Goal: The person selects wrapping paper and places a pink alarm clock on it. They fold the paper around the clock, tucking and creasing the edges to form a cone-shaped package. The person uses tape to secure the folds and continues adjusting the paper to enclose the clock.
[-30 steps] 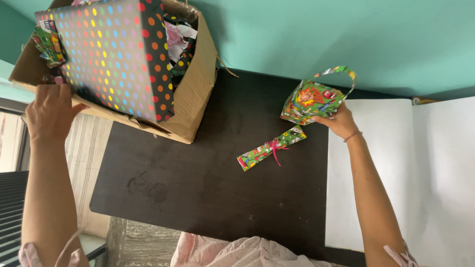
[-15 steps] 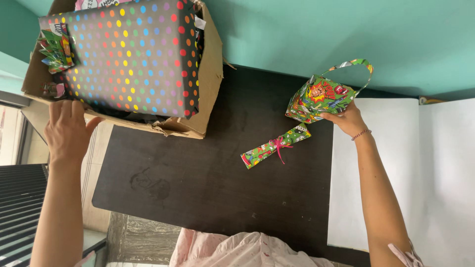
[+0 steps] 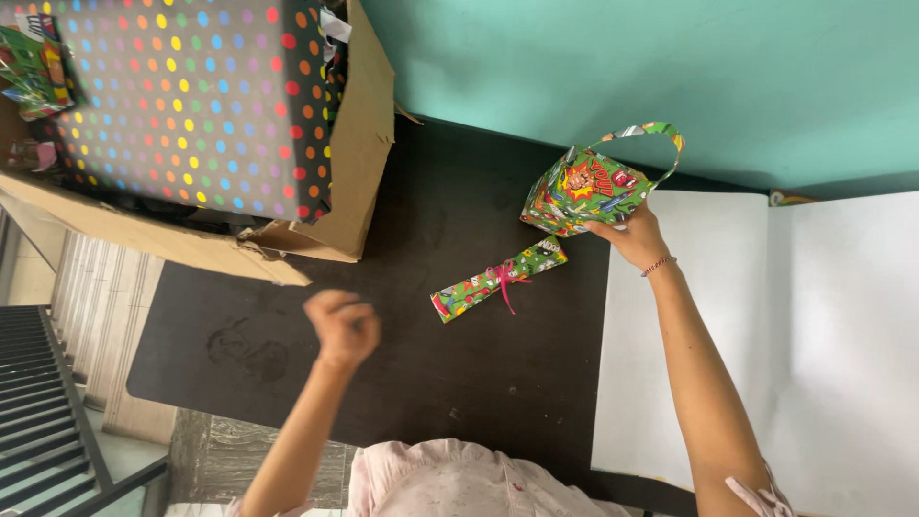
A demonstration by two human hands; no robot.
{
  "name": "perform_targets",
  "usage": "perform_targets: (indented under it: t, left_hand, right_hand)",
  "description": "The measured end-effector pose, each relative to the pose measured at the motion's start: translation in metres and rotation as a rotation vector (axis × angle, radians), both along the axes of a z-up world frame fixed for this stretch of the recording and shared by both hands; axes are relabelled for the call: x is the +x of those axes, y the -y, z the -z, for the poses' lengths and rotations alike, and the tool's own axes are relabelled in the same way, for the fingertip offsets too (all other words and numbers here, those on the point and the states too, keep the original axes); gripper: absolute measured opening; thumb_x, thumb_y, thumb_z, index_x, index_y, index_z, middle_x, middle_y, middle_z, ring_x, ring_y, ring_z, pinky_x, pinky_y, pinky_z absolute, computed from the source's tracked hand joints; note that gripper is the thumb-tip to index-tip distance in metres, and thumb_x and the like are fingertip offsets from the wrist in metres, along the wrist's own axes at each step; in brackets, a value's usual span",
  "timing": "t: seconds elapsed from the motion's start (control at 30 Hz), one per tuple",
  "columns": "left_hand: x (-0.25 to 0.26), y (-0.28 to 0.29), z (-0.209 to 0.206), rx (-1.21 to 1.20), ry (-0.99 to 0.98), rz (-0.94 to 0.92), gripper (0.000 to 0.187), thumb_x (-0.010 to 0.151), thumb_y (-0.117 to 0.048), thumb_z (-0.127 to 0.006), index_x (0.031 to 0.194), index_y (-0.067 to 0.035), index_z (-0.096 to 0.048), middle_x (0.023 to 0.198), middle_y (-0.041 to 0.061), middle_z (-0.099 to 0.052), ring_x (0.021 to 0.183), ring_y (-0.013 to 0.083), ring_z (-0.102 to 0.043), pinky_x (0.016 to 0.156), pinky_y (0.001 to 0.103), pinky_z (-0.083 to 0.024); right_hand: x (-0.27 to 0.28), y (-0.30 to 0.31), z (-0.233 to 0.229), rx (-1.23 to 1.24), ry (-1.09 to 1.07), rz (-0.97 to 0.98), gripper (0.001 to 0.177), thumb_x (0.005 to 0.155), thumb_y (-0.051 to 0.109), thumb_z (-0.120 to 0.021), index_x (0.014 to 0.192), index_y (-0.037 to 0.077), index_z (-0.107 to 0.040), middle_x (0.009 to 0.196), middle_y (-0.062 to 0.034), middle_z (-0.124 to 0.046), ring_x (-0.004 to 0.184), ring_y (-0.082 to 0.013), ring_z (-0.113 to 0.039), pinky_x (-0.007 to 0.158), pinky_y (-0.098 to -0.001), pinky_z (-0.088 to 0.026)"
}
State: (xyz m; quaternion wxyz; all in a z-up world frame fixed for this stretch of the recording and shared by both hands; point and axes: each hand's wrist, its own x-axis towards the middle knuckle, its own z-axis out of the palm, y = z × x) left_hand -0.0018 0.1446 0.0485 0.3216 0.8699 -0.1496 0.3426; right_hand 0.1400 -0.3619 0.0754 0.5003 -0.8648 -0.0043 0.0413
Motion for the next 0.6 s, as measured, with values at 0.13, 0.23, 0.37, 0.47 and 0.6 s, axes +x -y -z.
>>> perform_targets:
  t: [0.13,0.23,0.37,0.47,0.6]
  left_hand:
    - [0.03,0.08,0.001,-0.111,-0.201,0.19,0.038,0.081,0.006,-0.068,0.115,-0.011,-0.061,0.127,0.012,-0.06,0.117,0.0366,-0.058,0.095,0.045,-0.052]
    - [0.075,0.103,0.004,-0.132,-0.368,0.233,0.052,0.085,0.003,-0.063,0.135,-0.007,-0.053,0.143,0.019,-0.052,0.127,0.042,-0.052,0.102,0.048,-0.05]
    - [0.166,0.119,0.044,-0.184,-0.648,0.046,0.071,0.087,-0.001,-0.065,0.152,-0.012,-0.038,0.16,0.022,-0.032,0.142,0.0449,-0.036,0.117,0.05,-0.036]
    - [0.252,0.118,0.087,-0.298,-0.778,-0.1,0.076,0.093,-0.011,-0.068,0.159,-0.015,-0.029,0.163,0.025,-0.021,0.15,0.0442,-0.023,0.122,0.057,-0.019]
    - [0.333,0.111,0.129,-0.502,-1.021,-0.2,0.075,0.096,-0.018,-0.066,0.16,-0.02,-0.025,0.165,0.021,-0.016,0.152,0.0401,-0.017,0.12,0.055,-0.018]
  right_hand:
    - [0.0,0.006,0.001,-0.097,0.062,-0.035,0.076,0.084,0.025,-0.087,0.142,-0.001,-0.046,0.13,-0.0108,-0.069,0.117,-0.02,-0.068,0.099,-0.0345,-0.054]
    - [0.001,0.008,0.0,-0.09,0.104,-0.083,0.068,0.086,0.021,-0.086,0.141,0.0,-0.053,0.133,-0.0111,-0.068,0.122,-0.0212,-0.065,0.103,-0.0362,-0.052]
    - [-0.002,0.005,0.002,0.081,0.027,-0.076,0.065,0.084,0.021,-0.084,0.14,0.002,-0.056,0.135,-0.0085,-0.066,0.123,-0.018,-0.063,0.1,-0.0344,-0.055]
    - [-0.004,0.004,0.002,0.102,-0.039,-0.047,0.063,0.083,0.023,-0.083,0.136,0.004,-0.055,0.13,-0.0054,-0.067,0.116,-0.014,-0.065,0.094,-0.0319,-0.058]
    - [-0.008,0.002,-0.002,-0.167,-0.057,-0.021,0.05,0.08,0.022,-0.086,0.124,0.005,-0.068,0.114,-0.0049,-0.075,0.099,-0.0136,-0.069,0.086,-0.0317,-0.057]
